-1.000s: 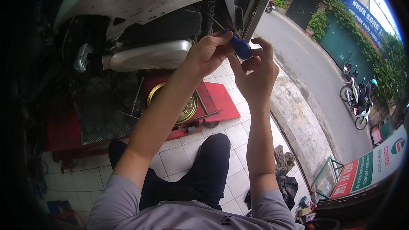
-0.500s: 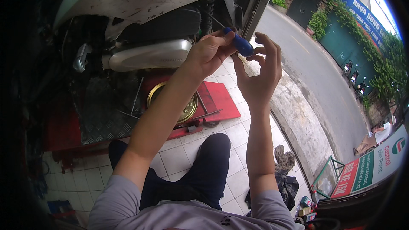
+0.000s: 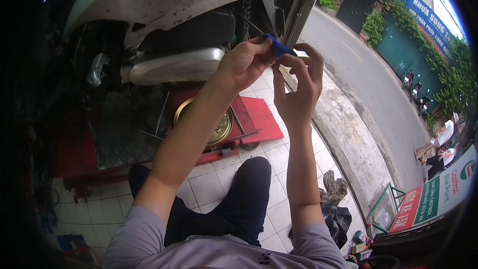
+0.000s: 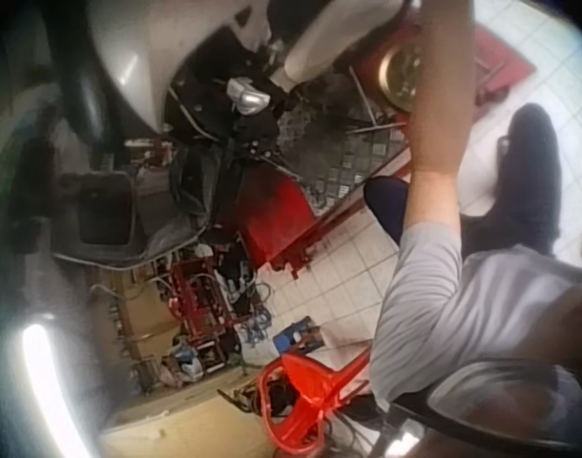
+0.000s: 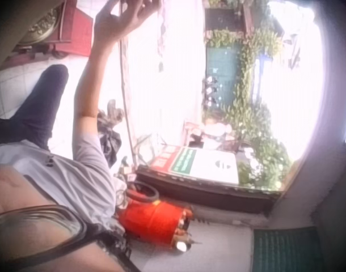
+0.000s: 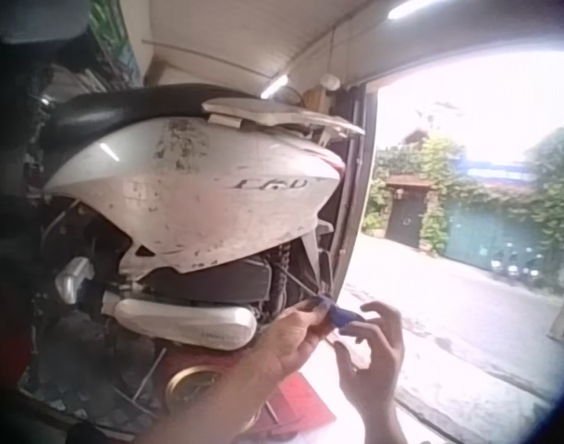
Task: The person uses a blue-handled screwdriver to work on the underside of a white Honda motorcycle. They repeatedly insert the tool into the engine area, turn it, and remove it while the motorcycle is elevated on a red lift.
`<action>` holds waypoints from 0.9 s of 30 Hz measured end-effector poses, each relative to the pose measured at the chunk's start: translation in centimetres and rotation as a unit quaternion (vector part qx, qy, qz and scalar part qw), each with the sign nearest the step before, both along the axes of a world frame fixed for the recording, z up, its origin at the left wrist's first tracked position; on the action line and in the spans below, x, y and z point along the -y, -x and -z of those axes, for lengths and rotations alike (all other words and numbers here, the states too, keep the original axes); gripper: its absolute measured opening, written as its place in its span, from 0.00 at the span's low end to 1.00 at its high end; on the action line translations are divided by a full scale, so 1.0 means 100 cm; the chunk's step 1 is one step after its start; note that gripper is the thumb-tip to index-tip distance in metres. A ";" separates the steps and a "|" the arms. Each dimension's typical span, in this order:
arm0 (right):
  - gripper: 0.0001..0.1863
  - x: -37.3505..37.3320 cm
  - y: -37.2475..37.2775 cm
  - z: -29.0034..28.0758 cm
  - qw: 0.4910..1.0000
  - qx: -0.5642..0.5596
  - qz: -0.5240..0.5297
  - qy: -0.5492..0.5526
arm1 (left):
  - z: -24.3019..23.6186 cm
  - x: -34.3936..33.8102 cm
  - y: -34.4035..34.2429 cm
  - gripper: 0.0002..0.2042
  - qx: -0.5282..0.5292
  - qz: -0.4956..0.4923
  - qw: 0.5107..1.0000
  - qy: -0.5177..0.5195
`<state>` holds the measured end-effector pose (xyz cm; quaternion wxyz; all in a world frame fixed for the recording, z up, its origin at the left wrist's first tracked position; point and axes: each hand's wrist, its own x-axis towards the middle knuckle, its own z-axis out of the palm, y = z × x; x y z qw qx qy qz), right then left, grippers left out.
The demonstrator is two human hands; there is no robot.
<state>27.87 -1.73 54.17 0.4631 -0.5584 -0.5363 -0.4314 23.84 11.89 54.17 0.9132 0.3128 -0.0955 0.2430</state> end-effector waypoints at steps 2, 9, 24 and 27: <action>0.18 -0.006 0.010 -0.005 0.992 -0.094 -0.060 -0.052 | -0.001 0.002 0.000 0.08 0.014 -0.010 0.999 0.031; 0.08 -0.002 0.008 -0.006 0.981 -0.191 0.033 -0.020 | 0.006 -0.002 0.008 0.05 0.056 0.042 0.997 0.025; 0.21 -0.007 0.012 -0.002 0.963 -0.246 -0.105 -0.039 | 0.002 -0.007 0.013 0.13 0.015 0.017 0.999 -0.034; 0.16 -0.002 0.009 -0.003 0.969 -0.237 -0.046 0.052 | 0.003 -0.009 0.020 0.13 0.014 0.028 0.998 -0.057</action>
